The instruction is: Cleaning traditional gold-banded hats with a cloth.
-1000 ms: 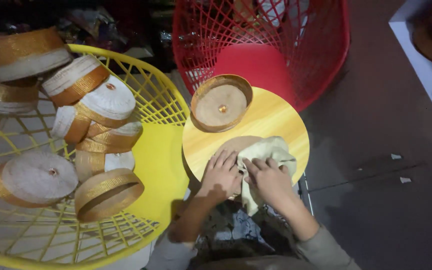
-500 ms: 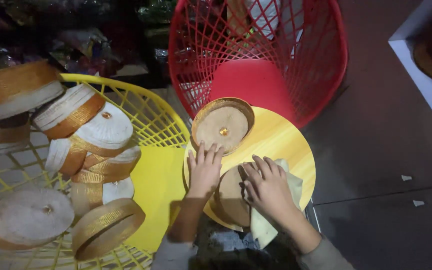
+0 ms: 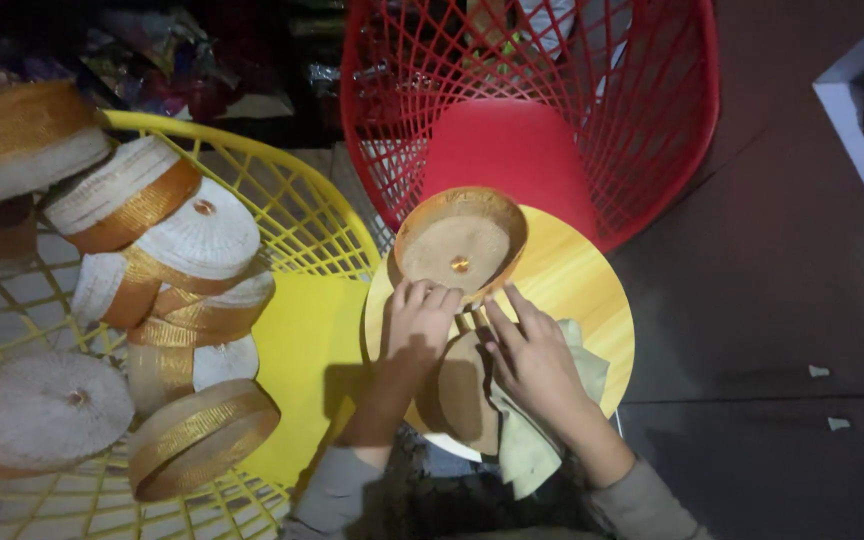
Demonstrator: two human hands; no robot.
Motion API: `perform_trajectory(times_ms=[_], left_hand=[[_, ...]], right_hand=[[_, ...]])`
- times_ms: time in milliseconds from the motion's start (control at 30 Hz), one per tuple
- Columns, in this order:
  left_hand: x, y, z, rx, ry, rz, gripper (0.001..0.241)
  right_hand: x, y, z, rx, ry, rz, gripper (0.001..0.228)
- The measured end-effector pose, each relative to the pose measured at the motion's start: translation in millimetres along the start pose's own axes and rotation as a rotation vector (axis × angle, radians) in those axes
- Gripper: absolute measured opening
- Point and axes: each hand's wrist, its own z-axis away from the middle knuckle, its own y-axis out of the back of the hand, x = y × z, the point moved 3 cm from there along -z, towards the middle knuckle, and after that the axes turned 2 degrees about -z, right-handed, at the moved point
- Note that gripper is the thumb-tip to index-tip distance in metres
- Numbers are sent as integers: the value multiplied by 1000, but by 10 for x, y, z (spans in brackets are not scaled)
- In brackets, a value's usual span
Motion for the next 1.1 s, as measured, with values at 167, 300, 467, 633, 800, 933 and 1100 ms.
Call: perform_trajectory(times_ms=[167,300,467,633,800,933,1100], left_hand=[[306,244,45,122,-131,-62,31],[549,569,142,269,-197,-83,33],[762,813,337,303,-245,-71,31],[820,1015,487,321,-264,-63,28],[859,971,664,193,-256,-80,16],[927,924,745,174,-233,-89,14],[858,765,771,74,-189,-7,15]], right_hand=[[-54,65,-5,52,3,0,62],[-110,231,59,143,-46,63,58],[-89,339,266,174,-64,-19,36],[-218,527,410,232,67,-87,38],[-283,612,557,231,136,-98,52],[-151,558,687,201,-4,-292,47],[3,423,767,210,-94,-159,62]])
